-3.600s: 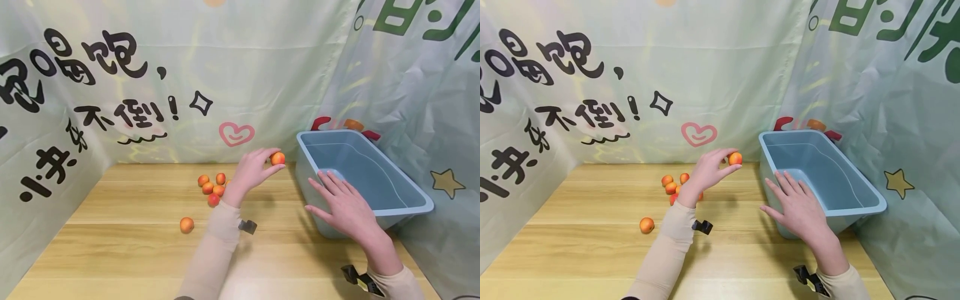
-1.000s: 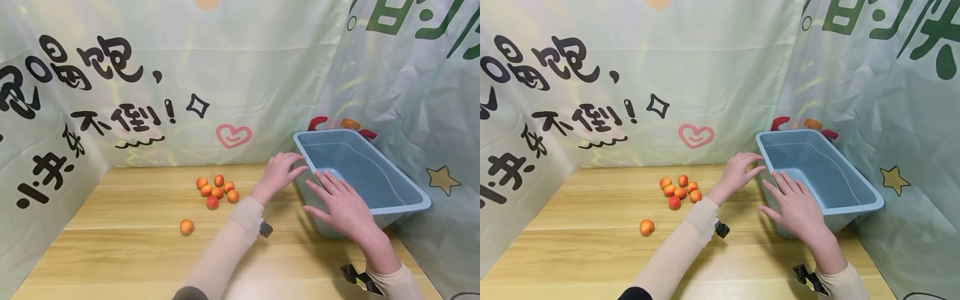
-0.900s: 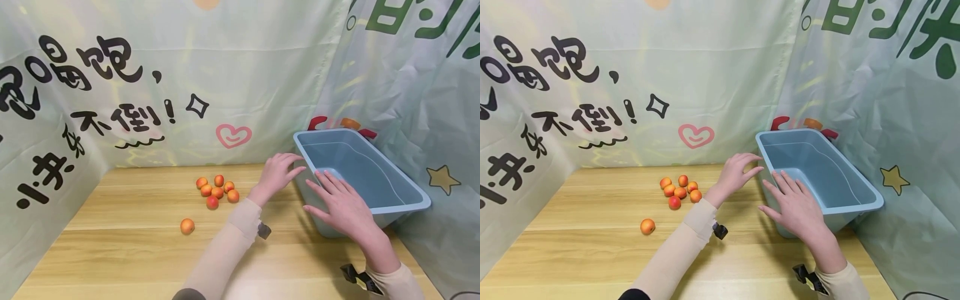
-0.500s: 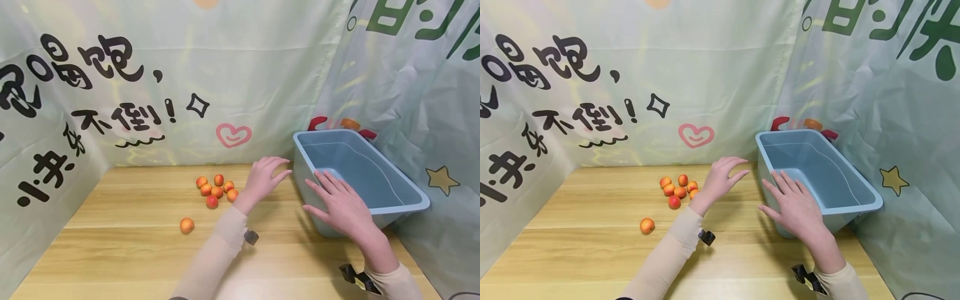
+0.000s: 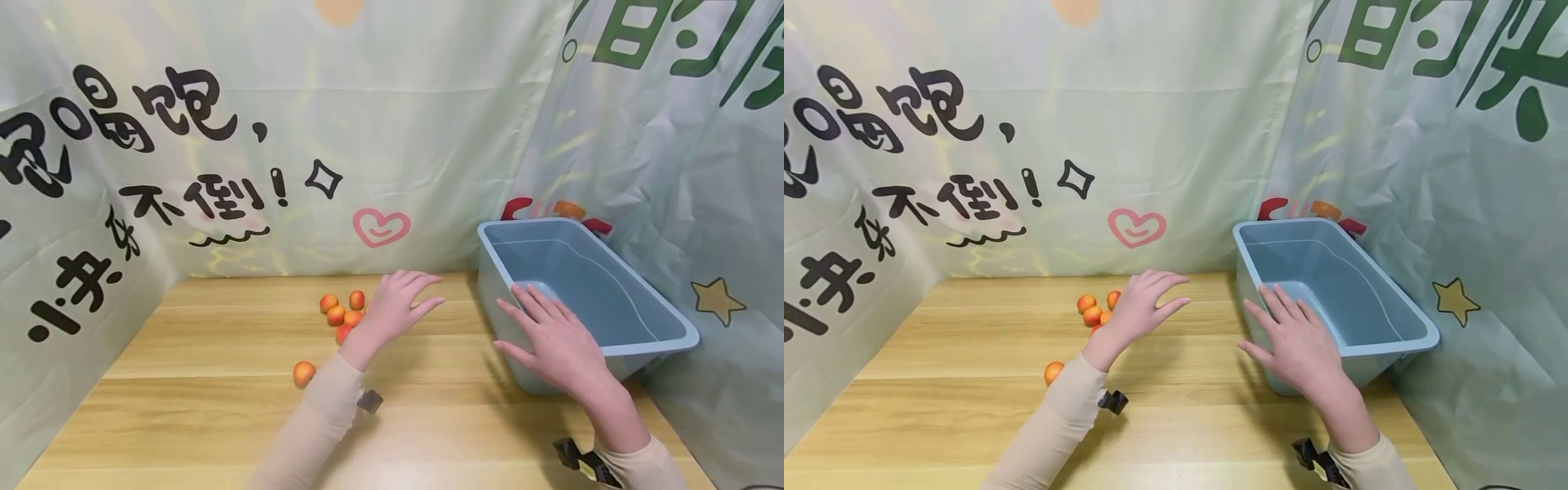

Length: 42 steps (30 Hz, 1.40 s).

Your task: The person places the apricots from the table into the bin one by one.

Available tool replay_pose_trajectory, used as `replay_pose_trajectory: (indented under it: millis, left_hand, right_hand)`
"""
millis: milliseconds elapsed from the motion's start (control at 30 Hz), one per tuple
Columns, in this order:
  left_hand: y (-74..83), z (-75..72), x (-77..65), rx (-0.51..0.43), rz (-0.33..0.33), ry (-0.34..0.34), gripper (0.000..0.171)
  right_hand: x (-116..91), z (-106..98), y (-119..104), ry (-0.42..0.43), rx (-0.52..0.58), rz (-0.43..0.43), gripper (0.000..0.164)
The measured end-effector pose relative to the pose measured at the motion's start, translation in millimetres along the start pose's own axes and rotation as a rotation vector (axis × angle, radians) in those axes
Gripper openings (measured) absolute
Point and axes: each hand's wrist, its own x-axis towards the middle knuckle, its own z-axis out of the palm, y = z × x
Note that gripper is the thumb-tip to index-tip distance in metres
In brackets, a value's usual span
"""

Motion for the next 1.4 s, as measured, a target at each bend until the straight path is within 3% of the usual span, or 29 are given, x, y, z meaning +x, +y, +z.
replay_pose_trajectory:
  millis: [200, 533, 900, 1200, 1400]
  left_hand:
    - [-6.8, -17.2, -12.1, 0.028, 0.021, -0.075, 0.042]
    - [-26.8, -40.7, -36.2, 0.092, 0.084, -0.085, 0.046]
    - [-42.3, -64.1, -61.1, 0.183, 0.126, -0.193, 0.047]
    - [-54.1, -79.5, -91.1, 0.238, 0.092, -0.314, 0.049]
    - [-67.2, -84.9, -112.0, 0.255, 0.081, -0.295, 0.048]
  right_hand:
    - [-0.2, 0.4, 0.5, 0.002, -0.001, 0.001, 0.067]
    - [-1.0, -0.7, 1.3, -0.018, 0.006, 0.011, 0.066]
    - [0.4, -2.7, 2.2, -0.007, -0.005, 0.002, 0.067]
    - [1.7, -2.5, -0.2, -0.038, -0.01, 0.003, 0.067]
    - [0.5, -1.6, -0.2, -0.03, -0.007, 0.006, 0.068]
